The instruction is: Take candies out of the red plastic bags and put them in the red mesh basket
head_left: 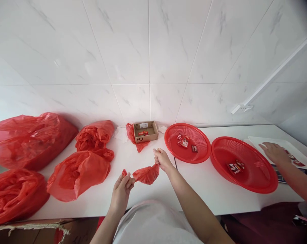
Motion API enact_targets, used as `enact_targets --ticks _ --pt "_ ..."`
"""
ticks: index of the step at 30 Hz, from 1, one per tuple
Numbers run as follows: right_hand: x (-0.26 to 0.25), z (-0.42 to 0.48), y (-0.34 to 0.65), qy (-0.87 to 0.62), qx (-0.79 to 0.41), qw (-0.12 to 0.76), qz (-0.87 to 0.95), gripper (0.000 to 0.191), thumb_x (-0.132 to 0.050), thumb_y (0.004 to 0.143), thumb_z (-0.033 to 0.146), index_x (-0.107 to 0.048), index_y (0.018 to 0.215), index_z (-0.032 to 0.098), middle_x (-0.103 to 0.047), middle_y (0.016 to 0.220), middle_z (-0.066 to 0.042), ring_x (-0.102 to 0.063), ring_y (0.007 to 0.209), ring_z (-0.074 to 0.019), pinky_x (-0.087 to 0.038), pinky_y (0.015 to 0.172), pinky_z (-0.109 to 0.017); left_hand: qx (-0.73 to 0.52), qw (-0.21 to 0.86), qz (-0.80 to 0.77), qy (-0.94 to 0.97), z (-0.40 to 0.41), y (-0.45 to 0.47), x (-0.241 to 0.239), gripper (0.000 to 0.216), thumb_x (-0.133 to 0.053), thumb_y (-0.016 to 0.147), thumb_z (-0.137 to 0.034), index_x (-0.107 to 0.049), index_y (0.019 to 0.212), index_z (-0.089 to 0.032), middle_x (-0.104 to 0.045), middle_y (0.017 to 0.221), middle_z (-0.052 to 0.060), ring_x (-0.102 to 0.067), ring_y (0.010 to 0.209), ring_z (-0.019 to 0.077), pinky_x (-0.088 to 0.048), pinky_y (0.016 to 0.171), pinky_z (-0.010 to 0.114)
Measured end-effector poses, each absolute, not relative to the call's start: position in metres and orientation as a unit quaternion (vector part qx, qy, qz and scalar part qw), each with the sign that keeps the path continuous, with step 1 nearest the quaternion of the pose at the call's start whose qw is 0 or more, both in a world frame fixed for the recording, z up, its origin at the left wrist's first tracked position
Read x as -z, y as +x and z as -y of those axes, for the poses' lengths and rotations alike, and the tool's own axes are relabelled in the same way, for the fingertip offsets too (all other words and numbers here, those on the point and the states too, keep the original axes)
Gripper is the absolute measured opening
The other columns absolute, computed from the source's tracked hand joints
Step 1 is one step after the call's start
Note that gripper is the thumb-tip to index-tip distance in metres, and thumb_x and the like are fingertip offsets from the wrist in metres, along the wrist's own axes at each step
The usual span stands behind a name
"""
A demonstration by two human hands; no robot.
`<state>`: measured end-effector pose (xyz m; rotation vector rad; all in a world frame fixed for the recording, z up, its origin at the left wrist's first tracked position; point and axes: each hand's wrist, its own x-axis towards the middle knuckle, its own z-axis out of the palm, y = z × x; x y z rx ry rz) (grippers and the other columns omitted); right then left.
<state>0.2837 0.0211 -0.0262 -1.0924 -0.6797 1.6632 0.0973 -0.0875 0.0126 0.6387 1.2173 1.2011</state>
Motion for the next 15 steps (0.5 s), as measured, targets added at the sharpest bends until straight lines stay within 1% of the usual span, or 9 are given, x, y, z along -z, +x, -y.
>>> enact_targets --ticks 3,5,7,8,9,11,13,15 --pt "0.012 -0.018 0.280 -0.445 -0.698 0.482 0.289 0.048 -0.071 0.070 0.042 -0.027 0.064 0.023 -0.027 0.046 0.013 -0.020 0.041 -0.0042 -0.018 0.040 -0.018 -0.483 0.539 -0.594 0.352 0.086 0.089 -0.008 0.035 -0.064 0.077 -0.048 -0.041 0.070 -0.023 -0.033 0.058 -0.008 -0.044 0.059 0.0120 -0.040 0.062 0.026" --pt "0.003 -0.008 0.267 -0.436 -0.706 0.469 0.304 0.045 -0.070 0.071 0.041 -0.029 0.064 0.023 -0.029 0.046 0.013 -0.022 0.041 -0.0047 -0.020 0.041 -0.019 -0.422 0.451 -0.645 0.449 0.086 0.089 -0.004 0.032 -0.064 0.076 -0.050 -0.051 0.089 -0.024 -0.039 0.062 -0.008 -0.044 0.058 0.0131 -0.038 0.059 0.026" --pt "-0.004 0.004 0.250 -0.419 -0.710 0.454 0.337 0.041 -0.068 0.073 0.041 -0.032 0.065 0.023 -0.032 0.046 0.012 -0.026 0.041 -0.0053 -0.025 0.042 -0.019 -0.349 0.373 -0.654 0.559 0.085 0.091 0.000 0.046 -0.066 0.075 -0.048 -0.051 0.113 -0.027 -0.048 0.071 -0.005 -0.051 0.064 0.0164 -0.040 0.062 0.028" --pt "-0.008 0.011 0.242 -0.409 -0.709 0.446 0.362 0.039 -0.066 0.075 0.042 -0.034 0.066 0.023 -0.034 0.046 0.012 -0.029 0.041 -0.0058 -0.028 0.044 -0.020 -0.312 0.344 -0.643 0.609 0.083 0.093 0.002 0.048 -0.065 0.076 -0.047 -0.052 0.118 -0.028 -0.051 0.076 -0.003 -0.053 0.068 0.0180 -0.041 0.064 0.029" --pt "-0.012 0.017 0.235 -0.399 -0.706 0.437 0.389 0.036 -0.065 0.077 0.042 -0.036 0.067 0.023 -0.037 0.046 0.012 -0.033 0.041 -0.0065 -0.031 0.046 -0.021 -0.276 0.321 -0.628 0.653 0.082 0.093 0.004 0.042 -0.063 0.078 -0.046 -0.056 0.115 -0.028 -0.053 0.080 -0.001 -0.055 0.071 0.0191 -0.042 0.066 0.030" --pt "-0.019 0.025 0.227 -0.383 -0.697 0.429 0.428 0.032 -0.062 0.081 0.042 -0.039 0.070 0.023 -0.043 0.048 0.010 -0.041 0.044 -0.0078 -0.038 0.052 -0.023 -0.223 0.281 -0.609 0.707 0.079 0.092 0.006 0.025 -0.055 0.083 -0.044 -0.064 0.098 -0.026 -0.053 0.081 0.002 -0.055 0.071 0.0199 -0.042 0.066 0.031" --pt "-0.024 0.027 0.226 -0.375 -0.686 0.437 0.446 0.030 -0.060 0.083 0.043 -0.042 0.071 0.022 -0.051 0.053 0.008 -0.049 0.050 -0.0092 -0.043 0.058 -0.024 -0.199 0.256 -0.616 0.718 0.076 0.088 0.008 0.027 -0.047 0.088 -0.044 -0.067 0.089 -0.025 -0.054 0.081 0.003 -0.056 0.071 0.0205 -0.043 0.065 0.032" --pt "-0.025 0.026 0.233 -0.373 -0.679 0.444 0.449 0.029 -0.059 0.084 0.044 -0.045 0.073 0.021 -0.058 0.062 0.005 -0.057 0.059 -0.0112 -0.048 0.066 -0.027 -0.202 0.237 -0.630 0.711 0.077 0.079 0.010 0.029 -0.045 0.089 -0.044 -0.067 0.090 -0.026 -0.057 0.086 0.005 -0.059 0.078 0.0219 -0.044 0.068 0.032"
